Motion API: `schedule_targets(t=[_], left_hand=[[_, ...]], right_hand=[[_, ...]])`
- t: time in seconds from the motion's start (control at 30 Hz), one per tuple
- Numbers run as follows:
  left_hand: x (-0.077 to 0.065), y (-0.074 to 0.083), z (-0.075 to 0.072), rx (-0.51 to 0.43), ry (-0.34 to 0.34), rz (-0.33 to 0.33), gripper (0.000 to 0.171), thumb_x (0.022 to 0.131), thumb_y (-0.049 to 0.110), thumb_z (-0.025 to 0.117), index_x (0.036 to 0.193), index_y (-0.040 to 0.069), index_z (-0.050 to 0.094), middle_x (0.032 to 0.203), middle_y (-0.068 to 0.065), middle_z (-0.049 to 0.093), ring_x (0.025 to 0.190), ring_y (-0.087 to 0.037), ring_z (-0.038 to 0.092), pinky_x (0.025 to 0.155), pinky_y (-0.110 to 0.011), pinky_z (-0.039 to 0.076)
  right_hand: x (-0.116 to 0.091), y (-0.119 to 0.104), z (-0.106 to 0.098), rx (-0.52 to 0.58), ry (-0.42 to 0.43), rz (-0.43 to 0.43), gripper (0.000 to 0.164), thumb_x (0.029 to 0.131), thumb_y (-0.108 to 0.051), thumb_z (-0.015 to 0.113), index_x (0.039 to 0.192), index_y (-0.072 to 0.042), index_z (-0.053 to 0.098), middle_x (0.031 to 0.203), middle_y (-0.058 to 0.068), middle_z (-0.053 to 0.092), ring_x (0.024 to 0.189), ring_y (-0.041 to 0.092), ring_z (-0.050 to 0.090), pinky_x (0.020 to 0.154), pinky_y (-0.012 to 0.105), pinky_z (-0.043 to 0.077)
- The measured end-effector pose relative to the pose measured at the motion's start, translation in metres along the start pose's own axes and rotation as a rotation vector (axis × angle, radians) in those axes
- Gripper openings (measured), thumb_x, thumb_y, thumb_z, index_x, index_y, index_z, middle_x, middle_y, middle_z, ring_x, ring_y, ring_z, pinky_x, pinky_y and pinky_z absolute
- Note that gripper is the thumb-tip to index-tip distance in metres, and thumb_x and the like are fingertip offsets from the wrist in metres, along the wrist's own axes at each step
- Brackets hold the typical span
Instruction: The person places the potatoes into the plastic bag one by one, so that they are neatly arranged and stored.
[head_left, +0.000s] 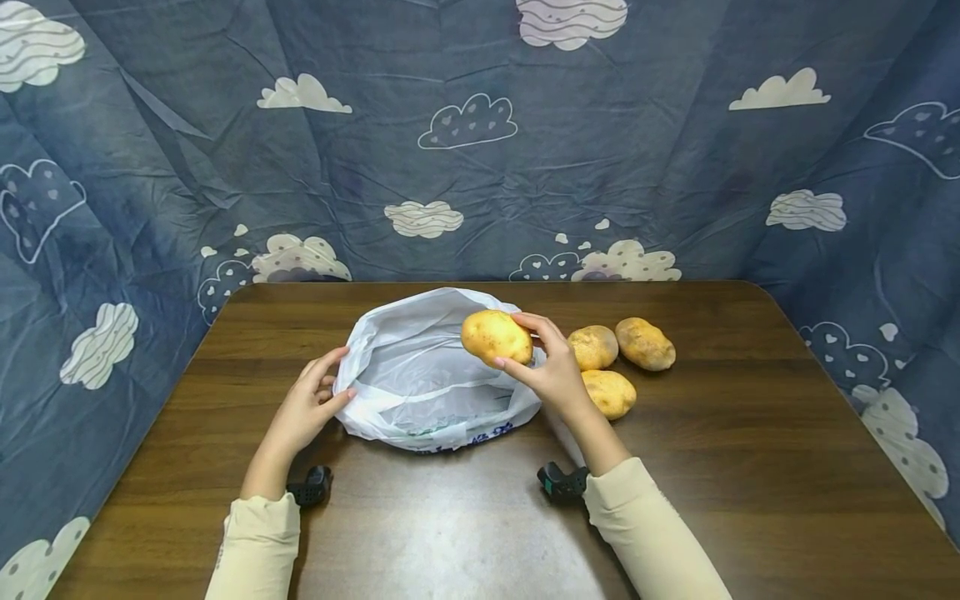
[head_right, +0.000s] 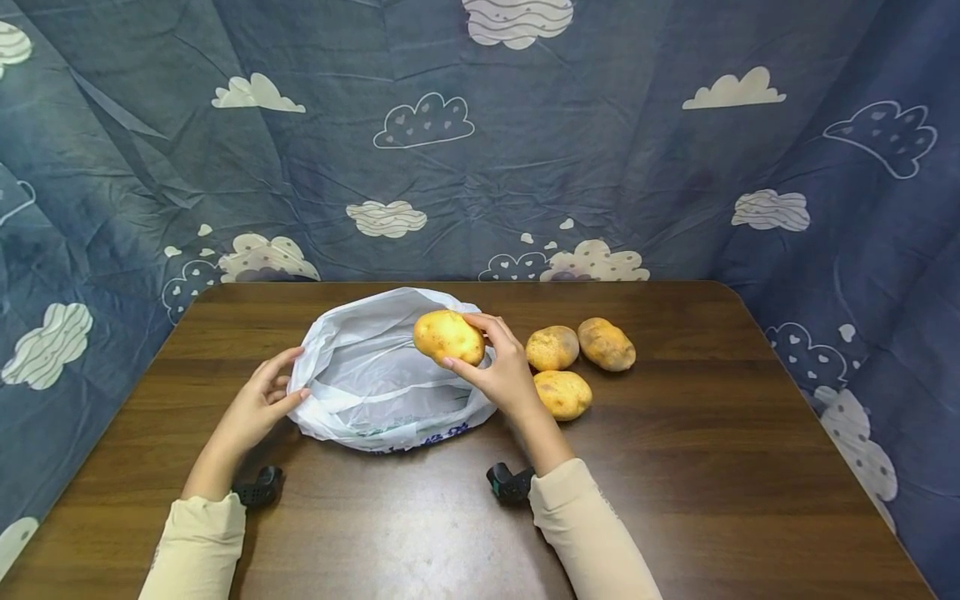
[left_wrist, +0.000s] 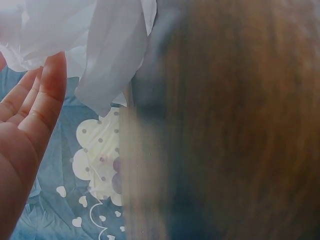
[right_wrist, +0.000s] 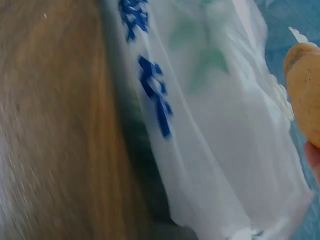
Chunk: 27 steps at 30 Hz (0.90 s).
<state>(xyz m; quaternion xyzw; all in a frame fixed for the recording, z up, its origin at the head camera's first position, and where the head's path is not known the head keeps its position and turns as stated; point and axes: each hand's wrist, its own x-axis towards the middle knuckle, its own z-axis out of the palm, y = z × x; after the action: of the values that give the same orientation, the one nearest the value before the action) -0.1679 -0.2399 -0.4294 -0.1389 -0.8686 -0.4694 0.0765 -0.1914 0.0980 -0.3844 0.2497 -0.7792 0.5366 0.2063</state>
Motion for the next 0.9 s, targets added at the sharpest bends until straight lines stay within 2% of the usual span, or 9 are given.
schedule_targets(t=[0.1, 0.23, 0.47, 0.63, 0.9], left_hand=[[0.001, 0.000, 0.000, -0.007, -0.002, -0.009, 0.055, 0.083, 0.003, 0.063, 0.133, 0.004, 0.039, 0.122, -0.021, 0.041, 0.093, -0.035, 0.054, 0.079, -0.046, 0.047], [0.001, 0.000, 0.001, 0.002, -0.003, -0.006, 0.056, 0.083, 0.003, 0.063, 0.134, 0.004, 0.039, 0.122, -0.021, 0.041, 0.094, -0.035, 0.054, 0.079, -0.045, 0.047], [0.001, -0.001, 0.001, 0.020, 0.002, 0.016, 0.058, 0.082, 0.001, 0.064, 0.133, 0.004, 0.039, 0.120, -0.021, 0.042, 0.092, -0.034, 0.055, 0.077, -0.044, 0.048], [0.001, 0.000, 0.001, 0.016, 0.003, 0.008, 0.058, 0.082, 0.001, 0.064, 0.133, 0.004, 0.039, 0.120, -0.021, 0.042, 0.092, -0.033, 0.055, 0.077, -0.042, 0.049], [0.000, 0.002, 0.004, 0.016, 0.013, 0.011, 0.057, 0.080, -0.006, 0.062, 0.132, -0.004, 0.037, 0.120, -0.026, 0.040, 0.091, -0.039, 0.054, 0.076, -0.048, 0.047]], right_hand=[[0.001, -0.001, 0.009, -0.010, -0.033, 0.007, 0.055, 0.065, 0.002, 0.078, 0.113, 0.009, 0.053, 0.111, 0.020, 0.055, 0.101, 0.028, 0.051, 0.081, 0.038, 0.046], [0.002, 0.000, 0.021, 0.004, -0.075, 0.024, 0.055, 0.067, 0.000, 0.077, 0.115, 0.008, 0.052, 0.112, 0.019, 0.054, 0.100, 0.026, 0.051, 0.081, 0.034, 0.045], [0.007, 0.033, 0.049, 0.022, -0.107, 0.034, 0.060, 0.067, -0.011, 0.080, 0.118, 0.000, 0.053, 0.115, 0.011, 0.055, 0.098, 0.021, 0.051, 0.080, 0.035, 0.046], [0.011, 0.035, 0.064, 0.007, -0.122, 0.061, 0.059, 0.066, -0.017, 0.081, 0.118, -0.005, 0.054, 0.114, 0.005, 0.056, 0.098, 0.015, 0.050, 0.080, 0.029, 0.046], [0.014, 0.038, 0.088, 0.034, -0.151, 0.105, 0.057, 0.067, -0.014, 0.080, 0.116, -0.003, 0.055, 0.111, 0.008, 0.056, 0.098, 0.016, 0.051, 0.080, 0.028, 0.046]])
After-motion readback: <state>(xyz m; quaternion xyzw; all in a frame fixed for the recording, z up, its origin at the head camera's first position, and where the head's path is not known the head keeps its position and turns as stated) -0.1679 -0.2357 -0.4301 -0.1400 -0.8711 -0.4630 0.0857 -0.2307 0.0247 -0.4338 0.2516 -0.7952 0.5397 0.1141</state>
